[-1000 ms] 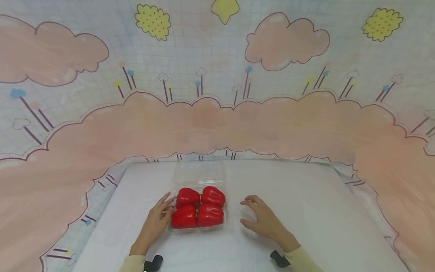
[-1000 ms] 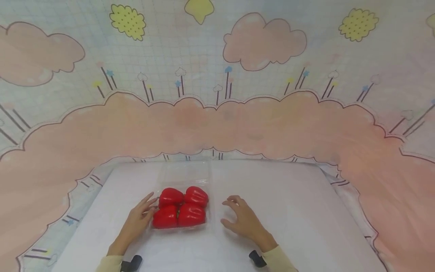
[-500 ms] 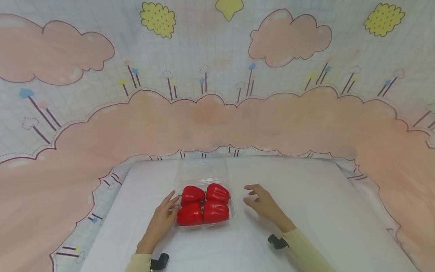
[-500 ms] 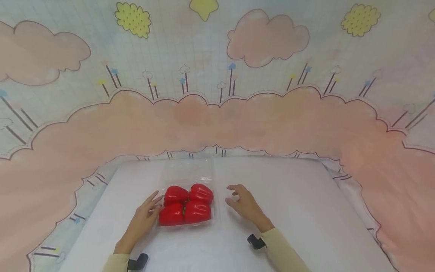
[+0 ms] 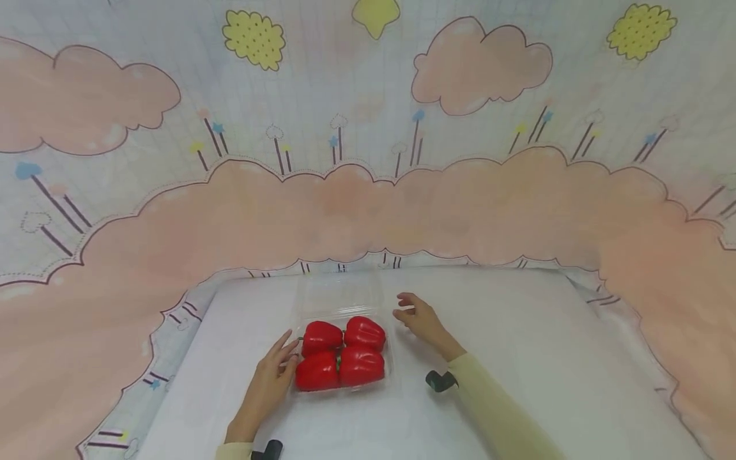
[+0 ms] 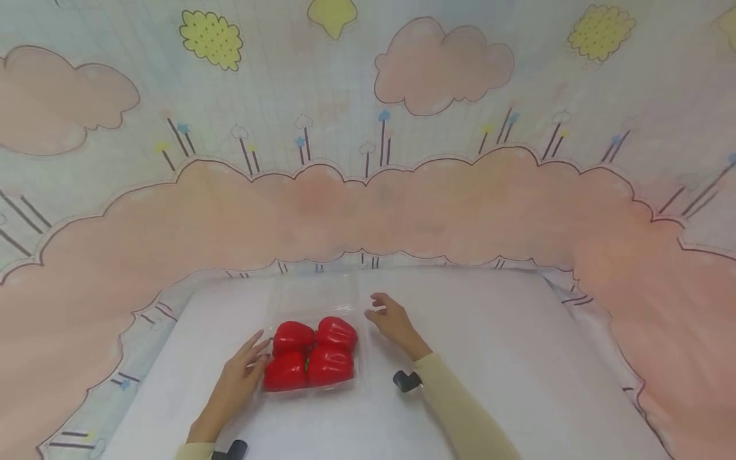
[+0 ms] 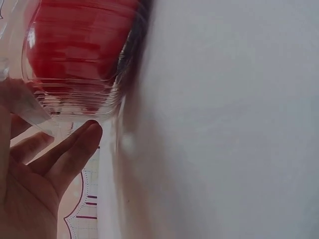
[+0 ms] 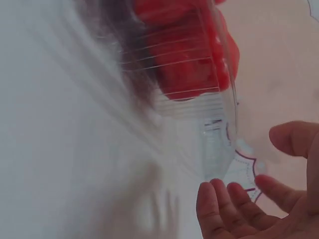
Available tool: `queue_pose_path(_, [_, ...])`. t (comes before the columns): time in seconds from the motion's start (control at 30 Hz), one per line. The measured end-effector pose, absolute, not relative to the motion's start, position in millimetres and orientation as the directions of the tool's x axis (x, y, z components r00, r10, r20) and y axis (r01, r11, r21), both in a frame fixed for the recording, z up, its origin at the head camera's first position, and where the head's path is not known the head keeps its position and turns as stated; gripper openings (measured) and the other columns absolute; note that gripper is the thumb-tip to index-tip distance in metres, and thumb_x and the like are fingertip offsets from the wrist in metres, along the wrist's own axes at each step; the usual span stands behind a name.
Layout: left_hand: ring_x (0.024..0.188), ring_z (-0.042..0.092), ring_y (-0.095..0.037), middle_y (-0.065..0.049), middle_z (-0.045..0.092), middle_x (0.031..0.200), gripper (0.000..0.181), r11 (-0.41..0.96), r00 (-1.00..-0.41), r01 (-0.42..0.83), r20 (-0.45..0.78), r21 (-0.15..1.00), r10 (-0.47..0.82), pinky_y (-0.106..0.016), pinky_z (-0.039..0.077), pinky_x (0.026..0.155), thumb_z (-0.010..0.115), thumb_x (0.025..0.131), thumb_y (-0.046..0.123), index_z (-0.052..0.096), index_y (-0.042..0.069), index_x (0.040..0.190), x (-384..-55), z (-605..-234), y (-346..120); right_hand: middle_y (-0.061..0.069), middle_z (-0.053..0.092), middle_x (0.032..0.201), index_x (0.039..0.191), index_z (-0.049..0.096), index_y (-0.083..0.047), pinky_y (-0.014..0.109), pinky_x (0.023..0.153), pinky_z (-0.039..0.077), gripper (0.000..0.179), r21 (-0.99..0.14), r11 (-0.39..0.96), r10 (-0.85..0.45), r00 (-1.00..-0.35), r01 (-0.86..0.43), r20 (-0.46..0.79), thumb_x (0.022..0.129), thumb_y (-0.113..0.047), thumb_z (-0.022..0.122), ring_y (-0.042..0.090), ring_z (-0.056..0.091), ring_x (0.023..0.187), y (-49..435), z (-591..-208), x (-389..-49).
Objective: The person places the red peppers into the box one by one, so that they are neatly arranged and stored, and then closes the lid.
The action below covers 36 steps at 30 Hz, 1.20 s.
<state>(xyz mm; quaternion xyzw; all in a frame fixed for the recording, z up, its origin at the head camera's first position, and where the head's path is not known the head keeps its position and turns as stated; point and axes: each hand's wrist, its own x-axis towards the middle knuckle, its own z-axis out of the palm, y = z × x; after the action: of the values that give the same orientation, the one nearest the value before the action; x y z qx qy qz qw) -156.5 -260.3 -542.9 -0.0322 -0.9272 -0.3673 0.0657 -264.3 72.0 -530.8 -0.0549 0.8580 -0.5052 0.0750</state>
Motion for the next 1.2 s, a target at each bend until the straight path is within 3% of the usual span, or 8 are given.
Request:
queue_pose_path(0.4, [0.11,0.069,-0.031,-0.012,0.044,0.153,0.044,0.718,-0.98,0.152,0.199,0.679,0.02,-0.037,0.06,0.086,0.061,0.095,0.009,0.055,0.007,0.139,-165.0,-537.1,-263.6,0.02,0.058,0.133,0.142,0.045,-0.006,0.039,0.089,0.06,0.05,-0.914,0.402,-0.137,-0.984,0.052,-0.116,0.098,-0.028,0.056,0.033,0.064,0.112,54.0,-518.4,-299.2])
queue_pose_path(0.57, [0.108,0.07,-0.031,-0.014,0.044,0.153,0.044,0.709,-0.985,0.132,0.173,0.693,0.014,-0.035,0.061,0.085,0.061,0.094,0.008,0.056,0.005,0.138,-163.5,-539.1,-262.9,0.019,0.059,0.135,0.144,0.043,-0.007,0.036,0.09,0.06,0.052,-0.915,0.378,-0.155,-0.965,0.138,-0.21,0.1,-0.031,0.054,0.029,0.064,0.113,53.3,-530.2,-307.3])
queue_pose_path(0.67, [0.108,0.07,-0.03,-0.014,0.044,0.153,0.043,0.707,-0.984,0.136,0.177,0.694,0.015,-0.033,0.061,0.084,0.061,0.094,0.008,0.056,0.005,0.137,-161.8,-542.2,-262.4,0.021,0.06,0.132,0.144,0.042,-0.005,0.037,0.088,0.061,0.052,-0.92,0.372,-0.17,-0.966,0.121,-0.196,0.101,-0.031,0.052,0.03,0.065,0.111,52.6,-536.7,-310.9])
queue_pose_path(0.93, [0.108,0.07,-0.029,-0.014,0.046,0.152,0.041,0.687,-0.981,0.141,0.195,0.712,-0.001,-0.03,0.062,0.081,0.061,0.093,0.005,0.059,0.002,0.134,-154.3,-548.2,-265.2,0.018,0.066,0.124,0.137,0.05,-0.002,0.037,0.092,0.06,0.046,-0.942,0.307,-0.229,-0.95,0.138,-0.214,0.101,-0.03,0.051,0.025,0.069,0.105,45.9,-546.0,-313.0])
queue_pose_path(1.2, [0.108,0.07,-0.031,-0.016,0.045,0.152,0.041,0.687,-0.97,0.198,0.239,0.699,0.036,-0.033,0.062,0.081,0.061,0.094,0.004,0.058,0.002,0.134,-161.7,-544.5,-263.6,0.015,0.068,0.115,0.129,0.058,-0.002,0.034,0.091,0.06,0.039,-0.941,0.297,-0.193,-0.956,0.159,-0.223,0.098,-0.026,0.057,0.019,0.068,0.095,44.7,-545.9,-320.3])
